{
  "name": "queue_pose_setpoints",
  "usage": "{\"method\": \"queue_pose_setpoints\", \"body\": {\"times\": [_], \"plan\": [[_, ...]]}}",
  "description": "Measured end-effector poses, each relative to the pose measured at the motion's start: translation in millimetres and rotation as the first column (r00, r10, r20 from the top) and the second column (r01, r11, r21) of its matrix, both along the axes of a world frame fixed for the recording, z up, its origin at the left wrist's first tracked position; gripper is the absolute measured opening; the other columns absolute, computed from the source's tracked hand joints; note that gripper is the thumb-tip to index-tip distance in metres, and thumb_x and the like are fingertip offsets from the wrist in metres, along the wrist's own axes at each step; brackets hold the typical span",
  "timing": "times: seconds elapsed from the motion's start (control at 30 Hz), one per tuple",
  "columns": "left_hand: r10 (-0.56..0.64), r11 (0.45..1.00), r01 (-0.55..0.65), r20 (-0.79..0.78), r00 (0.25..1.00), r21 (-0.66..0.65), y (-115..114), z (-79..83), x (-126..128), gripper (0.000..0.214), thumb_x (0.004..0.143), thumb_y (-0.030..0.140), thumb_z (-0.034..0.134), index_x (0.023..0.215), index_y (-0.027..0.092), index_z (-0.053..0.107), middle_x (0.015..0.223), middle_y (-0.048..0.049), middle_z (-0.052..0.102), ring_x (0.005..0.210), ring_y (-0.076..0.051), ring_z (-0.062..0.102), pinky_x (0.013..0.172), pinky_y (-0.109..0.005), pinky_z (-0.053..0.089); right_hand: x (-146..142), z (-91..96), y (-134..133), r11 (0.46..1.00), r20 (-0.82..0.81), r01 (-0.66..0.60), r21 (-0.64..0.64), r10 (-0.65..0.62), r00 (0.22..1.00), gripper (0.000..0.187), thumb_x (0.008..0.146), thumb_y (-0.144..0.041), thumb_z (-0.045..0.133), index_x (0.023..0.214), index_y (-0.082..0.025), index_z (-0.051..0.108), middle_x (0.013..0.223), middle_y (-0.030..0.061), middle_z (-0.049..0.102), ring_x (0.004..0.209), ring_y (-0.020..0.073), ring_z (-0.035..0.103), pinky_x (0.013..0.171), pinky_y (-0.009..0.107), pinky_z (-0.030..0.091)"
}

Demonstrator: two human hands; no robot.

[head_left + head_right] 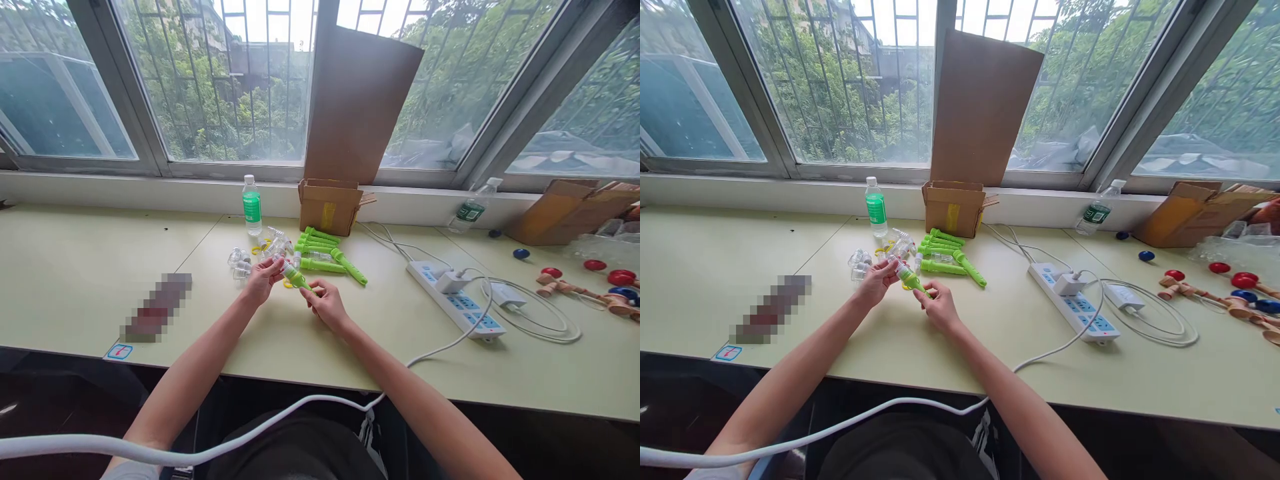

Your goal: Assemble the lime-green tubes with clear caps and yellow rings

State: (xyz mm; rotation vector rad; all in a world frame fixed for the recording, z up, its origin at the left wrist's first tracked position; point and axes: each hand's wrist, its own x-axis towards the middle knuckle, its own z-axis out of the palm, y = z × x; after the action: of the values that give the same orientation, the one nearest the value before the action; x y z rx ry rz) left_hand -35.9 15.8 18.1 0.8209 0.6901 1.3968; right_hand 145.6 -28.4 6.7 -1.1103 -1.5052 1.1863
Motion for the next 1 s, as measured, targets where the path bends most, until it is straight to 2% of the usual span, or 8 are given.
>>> {"method": "queue_pose_setpoints", "body": {"times": [0.13,0.27,0.37,0.47,0.57,0.73,0.87,1.0], "plan": [[-0.025,1.000,0.025,-0.010,1.000,0.016,-1,1.1,0,0.032,0.066,0.028,0.077,0.092,0.012,0.067,0.088,-0.0069,0.070,0.082,-0.016,0.066,0.082,-0.031,0.051,7,7.1,2,0.973,-0.113,-0.119,-0.197,0.098,0.989,0.041,0.068,-0.056,0.066,0.080,-0.020,0.050,0.051,-0.0044,0.052,0.033,0.0057,0.034,0.032,0.020,0.021],[-0.052,0.998,0.052,-0.005,0.999,0.043,-2,1.9,1,0.032,0.067,0.029,0.077,0.092,0.012,0.067,0.091,-0.0076,0.070,0.085,-0.018,0.066,0.082,-0.031,0.051,15,14.4,3,0.898,-0.218,-0.264,-0.352,0.196,0.956,0.044,0.065,-0.056,0.068,0.078,-0.021,0.046,0.053,-0.0039,0.054,0.032,0.0043,0.033,0.031,0.018,0.017],[-0.077,0.995,0.076,0.025,0.997,0.059,-3,2.6,1,0.034,0.068,0.029,0.076,0.095,0.013,0.066,0.093,-0.0073,0.070,0.088,-0.018,0.066,0.084,-0.031,0.051,15,16.0,2,0.871,-0.240,-0.316,-0.377,0.238,0.941,0.043,0.068,-0.056,0.066,0.078,-0.021,0.045,0.055,-0.0036,0.055,0.031,0.0035,0.030,0.031,0.018,0.016],[-0.088,0.994,0.083,0.075,0.993,0.069,-4,3.3,2,0.037,0.068,0.029,0.076,0.101,0.014,0.065,0.099,-0.0070,0.069,0.094,-0.018,0.065,0.089,-0.031,0.050,9,12.9,-1,0.956,-0.132,-0.186,-0.227,0.159,0.978,0.041,0.072,-0.059,0.060,0.081,-0.021,0.048,0.056,-0.0032,0.055,0.033,0.0054,0.033,0.032,0.019,0.020],[-0.084,0.995,0.078,0.099,0.992,0.062,-4,2.3,5,0.039,0.069,0.028,0.076,0.104,0.016,0.063,0.103,-0.0073,0.068,0.098,-0.019,0.064,0.092,-0.032,0.048,5,6.8,-1,0.998,0.091,-0.008,0.058,0.002,0.996,0.038,0.077,-0.057,0.055,0.084,-0.020,0.054,0.056,-0.0020,0.056,0.037,0.0079,0.038,0.038,0.022,0.029],[-0.077,0.997,0.075,0.081,0.994,0.024,-3,-1.9,9,0.040,0.070,0.028,0.075,0.106,0.018,0.062,0.102,-0.0069,0.069,0.097,-0.019,0.065,0.089,-0.035,0.049,9,-2.9,2,0.878,0.390,0.105,0.467,-0.311,0.867,0.028,0.083,-0.046,0.052,0.090,-0.019,0.060,0.065,0.0013,0.060,0.049,0.0117,0.046,0.053,0.024,0.034],[-0.046,0.999,0.045,0.076,0.996,0.017,-3,-0.4,8,0.043,0.067,0.026,0.077,0.106,0.018,0.061,0.100,-0.0061,0.069,0.098,-0.019,0.064,0.091,-0.036,0.048,9,-6.4,0,0.851,0.440,0.073,0.521,-0.341,0.831,0.026,0.085,-0.042,0.050,0.094,-0.020,0.060,0.073,0.0027,0.063,0.050,0.0115,0.045,0.055,0.024,0.034],[-0.050,0.999,0.050,0.050,0.997,0.016,-4,4.1,5,0.037,0.067,0.027,0.076,0.101,0.016,0.063,0.093,-0.0059,0.069,0.093,-0.019,0.065,0.088,-0.037,0.050,4,-5.1,-4,0.905,0.384,0.062,0.421,-0.240,0.892,0.029,0.085,-0.046,0.049,0.091,-0.020,0.058,0.056,-0.0024,0.052,0.042,0.0099,0.036,0.047,0.023,0.028]]}}
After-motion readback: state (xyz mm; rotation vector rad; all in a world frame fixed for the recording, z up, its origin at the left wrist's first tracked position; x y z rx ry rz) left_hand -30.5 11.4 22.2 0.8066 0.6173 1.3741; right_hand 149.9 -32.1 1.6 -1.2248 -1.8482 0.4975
